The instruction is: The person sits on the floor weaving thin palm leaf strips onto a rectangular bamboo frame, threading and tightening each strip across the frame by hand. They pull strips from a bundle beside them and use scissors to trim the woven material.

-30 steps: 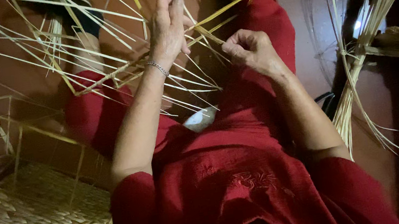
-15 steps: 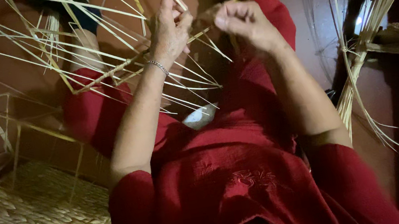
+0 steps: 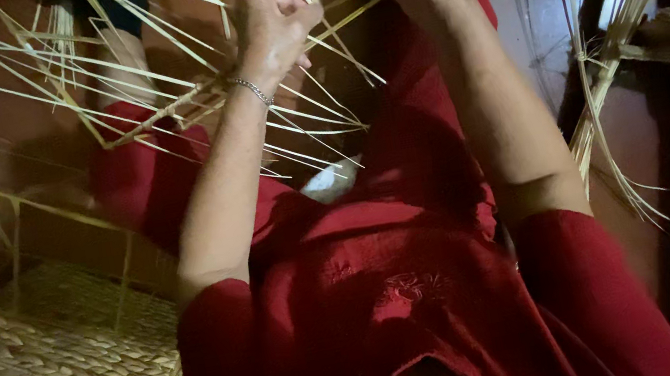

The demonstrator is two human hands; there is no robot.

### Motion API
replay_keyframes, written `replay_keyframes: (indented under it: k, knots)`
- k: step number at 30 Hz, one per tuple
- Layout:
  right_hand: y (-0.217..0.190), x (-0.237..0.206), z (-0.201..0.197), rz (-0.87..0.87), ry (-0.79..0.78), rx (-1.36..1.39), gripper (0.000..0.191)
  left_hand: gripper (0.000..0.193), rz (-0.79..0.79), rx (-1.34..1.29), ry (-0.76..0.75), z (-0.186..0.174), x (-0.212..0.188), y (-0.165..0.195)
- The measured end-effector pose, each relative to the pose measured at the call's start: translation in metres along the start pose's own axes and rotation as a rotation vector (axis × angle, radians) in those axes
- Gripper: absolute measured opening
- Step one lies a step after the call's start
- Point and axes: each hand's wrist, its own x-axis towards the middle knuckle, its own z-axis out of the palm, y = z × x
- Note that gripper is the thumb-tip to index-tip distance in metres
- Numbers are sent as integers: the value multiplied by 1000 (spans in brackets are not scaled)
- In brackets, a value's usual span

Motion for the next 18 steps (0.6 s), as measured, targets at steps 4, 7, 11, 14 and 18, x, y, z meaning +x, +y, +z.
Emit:
replay_keyframes:
  k: [4, 7, 11, 14, 18]
  knots:
    - [23, -32, -10, 43, -45, -338, 18, 26, 2, -2, 6, -2, 0, 1]
    - [53, -48, -4, -51, -94, -659, 14, 20, -3, -41, -10, -2, 3, -1]
    - [78, -48, -3, -140, -175, -625, 20, 20, -12, -17, 9, -4, 3, -5]
    - [88, -38, -2, -127, -102, -709, 11, 20, 17, -4, -34, -4, 3, -6]
    - [94, -28, 0, -301, -69, -710, 12, 21, 7, 36, 35, 0, 2, -6]
